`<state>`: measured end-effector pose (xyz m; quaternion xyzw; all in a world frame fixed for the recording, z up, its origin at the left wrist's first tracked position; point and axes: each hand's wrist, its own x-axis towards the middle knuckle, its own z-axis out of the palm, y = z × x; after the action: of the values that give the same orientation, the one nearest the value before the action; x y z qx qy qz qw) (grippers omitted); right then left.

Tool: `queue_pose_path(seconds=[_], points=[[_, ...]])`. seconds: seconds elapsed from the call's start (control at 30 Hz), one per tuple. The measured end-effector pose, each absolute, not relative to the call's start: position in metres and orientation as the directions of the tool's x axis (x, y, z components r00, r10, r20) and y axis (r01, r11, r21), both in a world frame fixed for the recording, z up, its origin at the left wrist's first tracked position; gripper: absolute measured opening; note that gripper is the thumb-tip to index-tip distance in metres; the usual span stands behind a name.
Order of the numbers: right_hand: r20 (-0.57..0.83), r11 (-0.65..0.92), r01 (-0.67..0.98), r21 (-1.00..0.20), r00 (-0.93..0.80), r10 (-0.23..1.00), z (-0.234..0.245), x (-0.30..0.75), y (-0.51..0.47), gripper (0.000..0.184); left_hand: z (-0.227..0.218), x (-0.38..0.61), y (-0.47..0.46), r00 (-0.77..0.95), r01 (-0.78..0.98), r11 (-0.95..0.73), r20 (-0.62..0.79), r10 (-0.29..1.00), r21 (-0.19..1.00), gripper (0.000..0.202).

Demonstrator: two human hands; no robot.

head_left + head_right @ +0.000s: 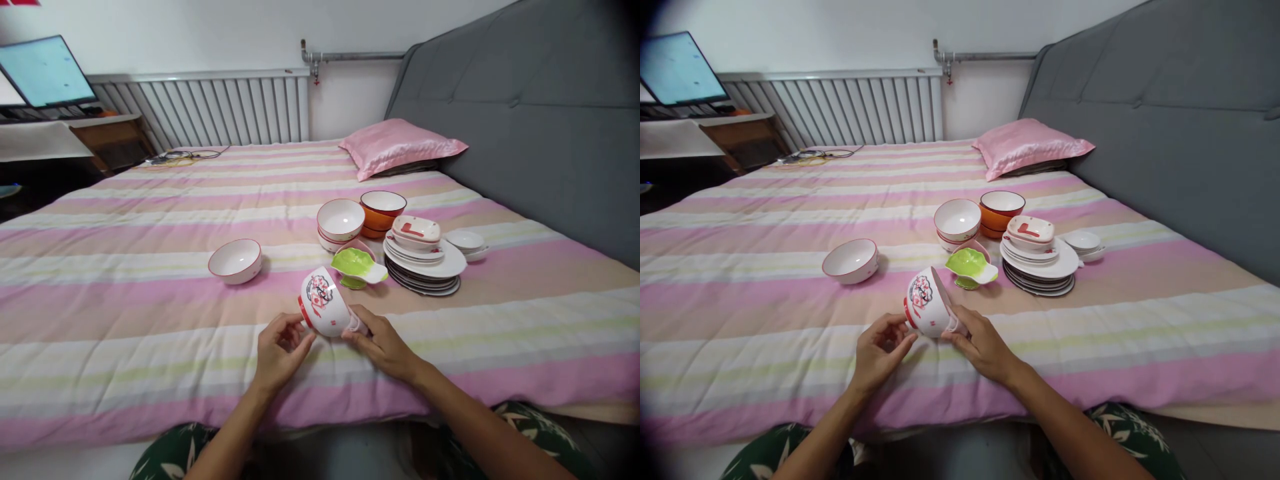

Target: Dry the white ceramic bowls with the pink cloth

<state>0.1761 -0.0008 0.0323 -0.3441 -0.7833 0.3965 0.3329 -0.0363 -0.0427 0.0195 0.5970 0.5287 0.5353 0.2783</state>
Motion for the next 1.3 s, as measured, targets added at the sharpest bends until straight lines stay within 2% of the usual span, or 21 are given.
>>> queue_pose_path(seconds=[0.17, 0.37, 0.5, 0.67, 0.8, 0.97, 1.1, 1.3], points=[[0.210, 0.342, 0.183, -0.922, -0.507, 0.836, 0.039, 0.173, -0.006, 0.039, 0.022, -0.035, -0.045, -0.092, 0.355, -0.364, 0.419, 0.903, 0.861, 0.040], [0.169, 0.315, 0.193, -0.929, -0.534, 0.828, 0.040, 0.172, -0.006, 0.044, 0.017, -0.032, -0.044, -0.157, 0.297, -0.293, 0.349, 0.924, 0.909, 0.046], [0.167, 0.381, 0.286, -0.879, -0.564, 0.809, 0.036, 0.172, -0.005, 0.044, 0.014, -0.032, -0.042, -0.203, 0.264, -0.246, 0.303, 0.931, 0.933, 0.048], [0.221, 0.536, 0.426, -0.728, -0.594, 0.773, 0.029, 0.172, -0.002, 0.041, 0.013, -0.032, -0.040, -0.239, 0.262, -0.206, 0.270, 0.933, 0.943, 0.046], [0.219, 0.568, 0.450, -0.689, -0.619, 0.755, 0.029, 0.174, -0.002, 0.040, 0.012, -0.033, -0.040, -0.244, 0.268, -0.186, 0.253, 0.936, 0.945, 0.046], [0.149, 0.475, 0.395, -0.786, -0.625, 0.766, 0.039, 0.178, -0.003, 0.043, 0.010, -0.033, -0.039, -0.227, 0.308, -0.189, 0.265, 0.937, 0.932, 0.046], [0.098, 0.332, 0.265, -0.906, -0.630, 0.770, 0.046, 0.181, -0.003, 0.037, 0.010, -0.034, -0.039, -0.226, 0.310, -0.187, 0.263, 0.938, 0.932, 0.046], [0.130, 0.226, 0.132, -0.965, -0.509, 0.851, 0.041, 0.180, 0.001, 0.037, 0.009, -0.034, -0.039, -0.216, 0.346, -0.186, 0.271, 0.938, 0.920, 0.045]])
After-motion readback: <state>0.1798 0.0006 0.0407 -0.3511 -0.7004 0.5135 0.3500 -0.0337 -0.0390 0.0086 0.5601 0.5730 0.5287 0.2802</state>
